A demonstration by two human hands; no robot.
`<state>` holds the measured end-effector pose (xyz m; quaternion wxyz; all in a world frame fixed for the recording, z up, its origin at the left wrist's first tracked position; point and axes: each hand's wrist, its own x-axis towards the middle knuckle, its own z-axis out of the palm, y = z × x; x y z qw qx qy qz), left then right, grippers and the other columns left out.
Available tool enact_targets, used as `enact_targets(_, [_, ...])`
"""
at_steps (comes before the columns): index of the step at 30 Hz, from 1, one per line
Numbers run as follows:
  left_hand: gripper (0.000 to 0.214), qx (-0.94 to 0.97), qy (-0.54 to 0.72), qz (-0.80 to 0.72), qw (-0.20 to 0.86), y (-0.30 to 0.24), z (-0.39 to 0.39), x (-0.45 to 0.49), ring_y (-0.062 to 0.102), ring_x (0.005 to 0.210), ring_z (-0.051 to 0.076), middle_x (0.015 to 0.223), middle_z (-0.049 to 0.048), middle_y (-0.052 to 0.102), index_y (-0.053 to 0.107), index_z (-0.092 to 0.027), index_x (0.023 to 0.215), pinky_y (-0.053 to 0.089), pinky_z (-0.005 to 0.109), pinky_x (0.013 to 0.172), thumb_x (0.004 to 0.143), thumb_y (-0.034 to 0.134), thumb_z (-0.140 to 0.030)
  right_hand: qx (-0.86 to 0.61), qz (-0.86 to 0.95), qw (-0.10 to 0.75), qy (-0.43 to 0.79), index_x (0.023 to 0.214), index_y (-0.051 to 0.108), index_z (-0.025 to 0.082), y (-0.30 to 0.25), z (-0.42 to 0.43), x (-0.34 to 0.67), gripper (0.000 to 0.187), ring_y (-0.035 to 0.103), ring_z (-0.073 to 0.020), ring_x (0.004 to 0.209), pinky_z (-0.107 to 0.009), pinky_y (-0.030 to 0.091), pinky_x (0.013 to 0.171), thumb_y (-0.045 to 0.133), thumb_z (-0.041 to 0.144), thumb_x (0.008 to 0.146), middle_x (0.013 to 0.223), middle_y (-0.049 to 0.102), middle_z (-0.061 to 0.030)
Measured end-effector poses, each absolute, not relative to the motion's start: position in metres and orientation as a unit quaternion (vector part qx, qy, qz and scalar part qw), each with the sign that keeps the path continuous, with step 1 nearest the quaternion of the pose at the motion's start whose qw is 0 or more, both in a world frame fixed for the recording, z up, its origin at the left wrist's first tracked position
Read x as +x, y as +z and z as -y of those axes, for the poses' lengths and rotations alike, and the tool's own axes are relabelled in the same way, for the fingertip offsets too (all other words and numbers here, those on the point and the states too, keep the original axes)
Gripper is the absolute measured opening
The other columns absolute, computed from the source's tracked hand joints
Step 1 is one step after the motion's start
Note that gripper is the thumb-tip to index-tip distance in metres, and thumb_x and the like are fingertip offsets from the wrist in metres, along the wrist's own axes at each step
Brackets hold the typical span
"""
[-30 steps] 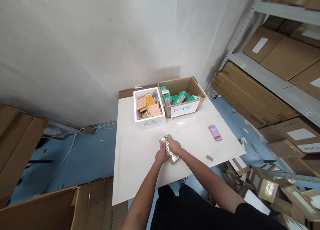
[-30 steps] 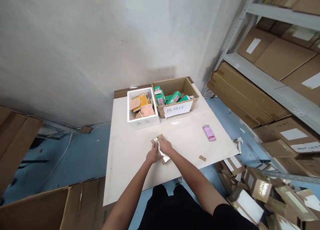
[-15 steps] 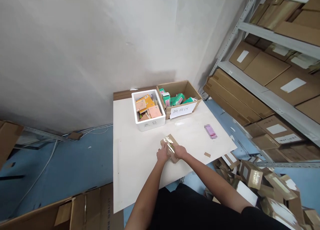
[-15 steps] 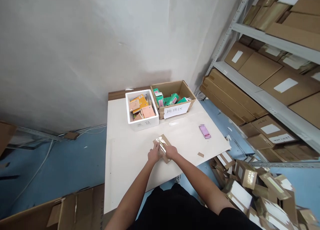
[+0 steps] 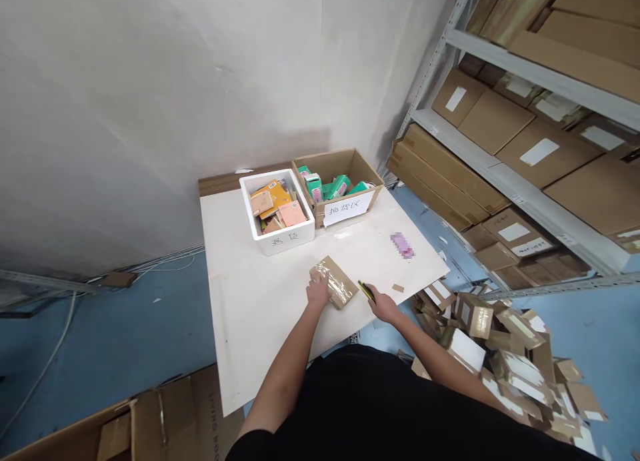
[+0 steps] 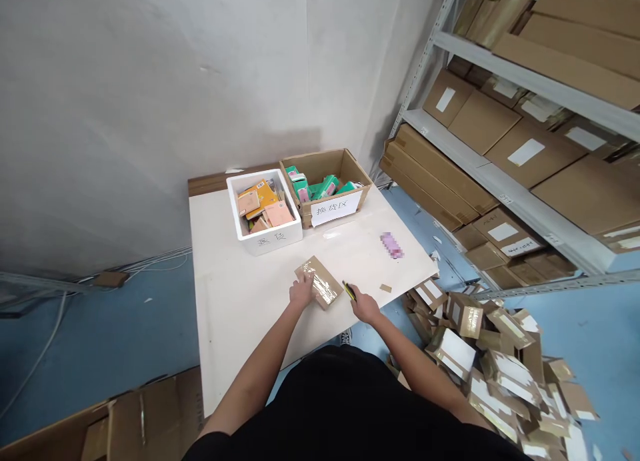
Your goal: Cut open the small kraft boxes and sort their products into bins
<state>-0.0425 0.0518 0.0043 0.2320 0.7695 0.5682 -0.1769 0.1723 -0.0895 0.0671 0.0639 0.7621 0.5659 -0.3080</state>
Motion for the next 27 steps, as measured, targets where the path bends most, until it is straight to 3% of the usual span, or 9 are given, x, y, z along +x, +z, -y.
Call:
enact_targets(3, [0.077,0.772,-0.166,-0.577,0.21,0.002,-0.042,-0.035,0.055,0.136,0.038,0.176,0.0196,0.022,0.024,-0.027,0.17,0.052,0.048,0.102,0.102,0.051,-0.05,0.828,-0.483,-0.008,-0.284,0.17,0.016,0.021,0.042,0.073,0.153,0.072,0.074,-0.0307,0.106,-0.034,0.048,0.083,0.043,0.048,0.109,0.116,0.076,-0.0146])
enact_targets(5, [0.076,0.767,-0.154,-0.589,0.201,-0.001,-0.03,-0.032,0.058,0.133,0.038,0.175,0.0234,0.02,0.019,-0.022,0.171,0.054,0.049,0.1,0.105,0.042,-0.052,0.839,-0.455,-0.023,-0.297,0.17,0.013,0.018,0.023,0.05,0.14,0.086,0.073,-0.0324,0.107,-0.035,0.048,0.083,0.053,0.057,0.105,0.116,0.076,-0.0164])
enact_targets(7, [0.081,0.753,-0.156,-0.607,0.2,-0.005,-0.018,-0.031,0.059,0.131,0.039,0.173,0.0273,0.021,0.017,-0.017,0.171,0.055,0.049,0.098,0.104,0.038,-0.057,0.842,-0.446,-0.038,-0.3,0.17,0.017,0.021,0.009,0.023,0.133,0.095,0.072,-0.0325,0.111,-0.034,0.048,0.086,0.068,0.055,0.098,0.121,0.074,-0.0165])
enact_targets(10, [0.085,0.729,-0.182,-0.63,0.197,-0.005,-0.01,-0.034,0.057,0.134,0.042,0.165,0.031,0.037,0.023,-0.011,0.169,0.056,0.049,0.097,0.102,0.041,-0.06,0.827,-0.464,-0.098,-0.303,0.166,0.028,0.025,0.001,-0.018,0.14,0.098,0.071,-0.0319,0.113,-0.033,0.048,0.088,0.082,0.05,0.087,0.124,0.073,-0.0149])
enact_targets(14, [0.071,0.735,-0.189,-0.63,0.167,0.003,-0.015,-0.034,0.054,0.137,0.042,0.154,0.0282,0.052,0.041,-0.012,0.162,0.052,0.051,0.102,0.101,0.048,-0.048,0.797,-0.433,-0.233,-0.35,0.151,0.047,0.024,0.0,-0.048,0.157,0.071,0.072,-0.0282,0.098,-0.031,0.05,0.079,0.073,0.054,0.092,0.106,0.076,-0.0094])
enact_targets(17, [0.063,0.777,-0.155,-0.589,0.157,0.003,-0.017,-0.029,0.038,0.152,0.04,0.166,0.0205,0.042,0.039,-0.019,0.164,0.044,0.054,0.115,0.104,0.038,-0.036,0.751,-0.344,-0.375,-0.42,0.131,0.055,0.025,-0.008,-0.044,0.169,0.045,0.07,-0.0208,0.079,-0.027,0.05,0.066,0.059,0.055,0.098,0.09,0.073,-0.0032])
enact_targets(19, [0.065,0.794,-0.168,-0.556,0.177,-0.003,-0.017,-0.026,0.022,0.161,0.037,0.175,0.0121,0.029,0.03,-0.024,0.169,0.034,0.056,0.124,0.104,0.034,-0.032,0.701,-0.287,-0.438,-0.484,0.118,0.054,0.024,-0.016,-0.032,0.18,0.035,0.068,-0.0169,0.07,-0.024,0.05,0.06,0.061,0.051,0.096,0.085,0.07,-0.0004])
enact_targets(22, [0.072,0.792,-0.208,-0.534,0.21,-0.013,-0.017,-0.027,0.005,0.165,0.037,0.18,0.0056,0.012,0.018,-0.028,0.172,0.023,0.06,0.129,0.103,0.035,-0.034,0.666,-0.24,-0.422,-0.567,0.105,0.05,0.024,-0.028,-0.011,0.198,0.03,0.063,-0.0145,0.056,-0.022,0.047,0.053,0.068,0.045,0.091,0.073,0.066,0.0032])
enact_targets(27, [0.071,0.787,-0.236,-0.516,0.241,-0.02,-0.029,-0.035,0.002,0.166,0.034,0.181,0.0036,0.002,0.012,-0.031,0.172,0.024,0.062,0.128,0.104,0.031,-0.036,0.691,-0.268,-0.308,-0.597,0.081,0.051,0.023,-0.039,-0.002,0.21,0.038,0.051,-0.0121,0.039,-0.023,0.039,0.041,0.056,0.055,0.101,0.053,0.055,0.0049])
